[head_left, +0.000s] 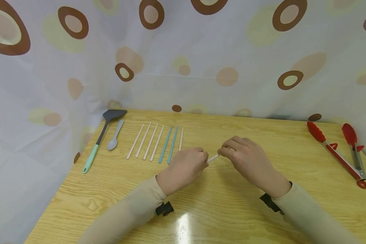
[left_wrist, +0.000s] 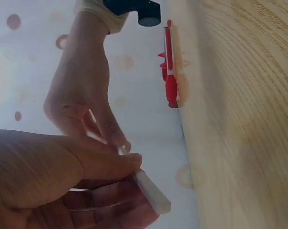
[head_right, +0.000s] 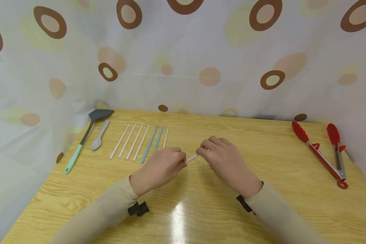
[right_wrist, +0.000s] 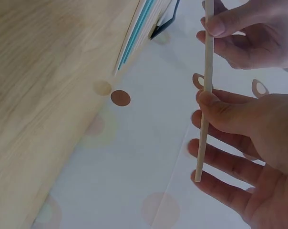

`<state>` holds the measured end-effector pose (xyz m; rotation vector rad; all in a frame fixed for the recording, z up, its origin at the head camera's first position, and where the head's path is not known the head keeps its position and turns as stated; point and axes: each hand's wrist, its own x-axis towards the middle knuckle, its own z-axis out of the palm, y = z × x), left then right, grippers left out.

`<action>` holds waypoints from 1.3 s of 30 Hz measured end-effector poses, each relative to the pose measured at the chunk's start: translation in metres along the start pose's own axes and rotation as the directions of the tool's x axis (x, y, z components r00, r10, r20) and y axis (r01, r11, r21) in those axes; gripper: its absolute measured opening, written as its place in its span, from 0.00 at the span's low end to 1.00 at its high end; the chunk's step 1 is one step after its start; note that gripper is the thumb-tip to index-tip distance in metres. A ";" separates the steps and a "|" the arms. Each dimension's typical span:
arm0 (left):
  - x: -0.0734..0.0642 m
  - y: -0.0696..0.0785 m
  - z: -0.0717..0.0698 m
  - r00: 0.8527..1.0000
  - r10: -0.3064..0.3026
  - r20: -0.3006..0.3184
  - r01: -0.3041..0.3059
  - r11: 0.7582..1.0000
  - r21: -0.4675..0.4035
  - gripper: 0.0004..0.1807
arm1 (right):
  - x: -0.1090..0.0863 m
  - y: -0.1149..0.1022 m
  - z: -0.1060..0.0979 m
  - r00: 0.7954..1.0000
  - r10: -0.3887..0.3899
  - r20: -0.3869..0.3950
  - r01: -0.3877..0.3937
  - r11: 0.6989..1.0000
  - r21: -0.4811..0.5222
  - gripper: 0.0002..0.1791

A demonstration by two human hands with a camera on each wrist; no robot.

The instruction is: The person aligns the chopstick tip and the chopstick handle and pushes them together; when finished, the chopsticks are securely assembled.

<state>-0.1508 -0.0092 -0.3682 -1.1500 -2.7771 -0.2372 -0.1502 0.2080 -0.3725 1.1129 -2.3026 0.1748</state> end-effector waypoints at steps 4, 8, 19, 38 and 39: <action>0.006 -0.006 0.005 0.997 -0.071 0.031 0.076 0.966 -0.248 0.07 | 0.012 0.009 0.006 0.999 0.043 -0.022 -0.042 0.996 0.074 0.16; 0.011 -0.014 0.014 0.994 -0.113 0.003 0.103 0.895 -0.433 0.07 | 0.023 0.017 0.018 0.974 0.227 -0.025 -0.215 0.949 0.231 0.18; 0.020 -0.037 0.036 0.950 -0.288 0.122 0.275 0.581 -0.766 0.06 | 0.051 0.026 0.049 0.869 0.448 0.208 -0.494 0.770 0.405 0.27; 0.025 -0.067 0.053 0.896 -0.394 0.205 0.437 0.697 -0.568 0.17 | 0.079 0.010 0.105 0.824 0.373 0.426 -0.530 0.774 0.347 0.21; 0.025 -0.068 0.054 0.893 -0.398 0.209 0.442 0.698 -0.563 0.17 | 0.080 0.010 0.107 0.818 0.375 0.436 -0.537 0.771 0.344 0.22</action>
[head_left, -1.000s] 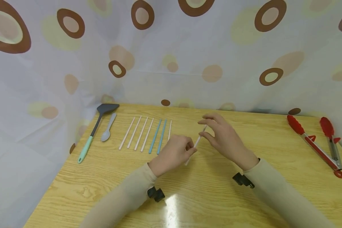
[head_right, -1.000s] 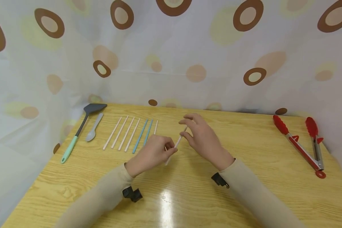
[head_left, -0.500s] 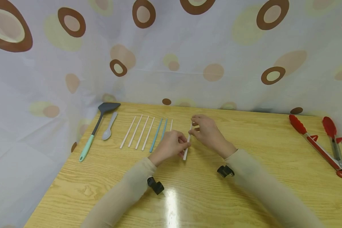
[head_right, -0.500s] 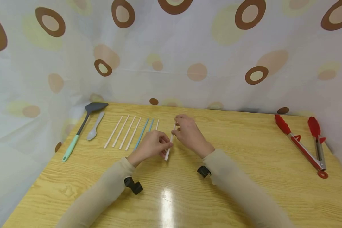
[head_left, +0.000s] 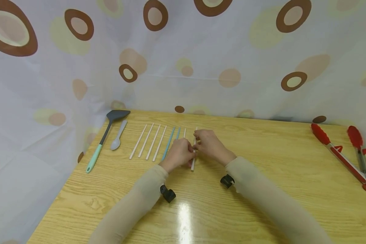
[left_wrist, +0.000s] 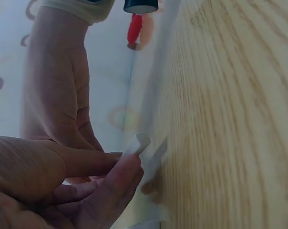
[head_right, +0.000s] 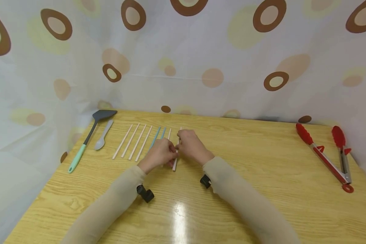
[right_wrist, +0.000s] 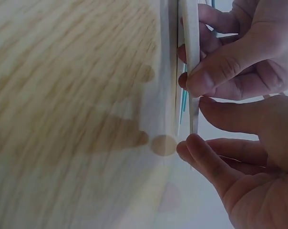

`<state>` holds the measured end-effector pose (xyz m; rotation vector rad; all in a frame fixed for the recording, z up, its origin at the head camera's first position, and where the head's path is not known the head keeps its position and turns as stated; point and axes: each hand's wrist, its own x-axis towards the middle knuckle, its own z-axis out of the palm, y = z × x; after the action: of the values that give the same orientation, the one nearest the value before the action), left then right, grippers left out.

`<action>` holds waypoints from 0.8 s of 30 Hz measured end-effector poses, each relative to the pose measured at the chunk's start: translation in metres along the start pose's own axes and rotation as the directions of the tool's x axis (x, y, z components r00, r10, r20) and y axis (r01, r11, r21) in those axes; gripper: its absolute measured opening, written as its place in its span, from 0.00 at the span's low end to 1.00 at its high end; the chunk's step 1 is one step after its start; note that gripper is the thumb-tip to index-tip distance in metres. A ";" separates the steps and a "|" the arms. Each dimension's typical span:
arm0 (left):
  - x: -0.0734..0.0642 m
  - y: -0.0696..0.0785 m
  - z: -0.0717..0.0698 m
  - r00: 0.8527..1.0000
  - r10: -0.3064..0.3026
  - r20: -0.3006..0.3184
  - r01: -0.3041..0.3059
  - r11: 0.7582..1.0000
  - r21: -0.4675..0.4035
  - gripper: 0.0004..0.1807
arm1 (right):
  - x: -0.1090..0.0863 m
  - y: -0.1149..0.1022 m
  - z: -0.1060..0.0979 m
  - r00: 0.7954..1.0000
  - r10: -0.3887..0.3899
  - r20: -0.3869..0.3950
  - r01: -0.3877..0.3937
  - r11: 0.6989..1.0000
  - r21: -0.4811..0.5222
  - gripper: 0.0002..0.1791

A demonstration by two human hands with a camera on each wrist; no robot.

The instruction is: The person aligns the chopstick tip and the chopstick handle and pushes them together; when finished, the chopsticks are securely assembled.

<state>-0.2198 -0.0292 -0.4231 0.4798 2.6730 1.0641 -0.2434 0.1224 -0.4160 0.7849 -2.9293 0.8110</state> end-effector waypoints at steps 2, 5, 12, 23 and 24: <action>0.001 -0.001 0.000 1.000 -0.012 0.008 0.012 1.000 0.004 0.18 | 0.002 0.000 0.001 1.000 0.018 0.012 -0.018 1.000 -0.011 0.23; 0.004 -0.004 0.000 1.000 -0.025 0.017 0.025 1.000 0.009 0.18 | 0.003 0.000 0.004 0.999 0.024 0.027 -0.023 0.999 -0.039 0.23; 0.007 -0.005 0.000 0.999 -0.034 0.023 0.033 0.999 0.025 0.18 | 0.005 0.000 0.009 0.998 0.038 0.042 -0.035 0.996 -0.079 0.16; 0.007 -0.002 0.000 0.998 -0.058 -0.004 0.058 0.993 0.103 0.18 | 0.005 0.001 0.015 1.000 -0.004 0.005 0.005 0.994 -0.111 0.13; 0.006 -0.002 -0.001 0.998 -0.056 -0.007 0.057 0.992 0.109 0.18 | 0.006 0.000 0.016 1.000 -0.010 0.000 0.010 0.993 -0.116 0.13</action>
<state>-0.2264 -0.0284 -0.4244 0.4192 2.7414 0.9078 -0.2466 0.1126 -0.4289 0.7897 -2.9379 0.6335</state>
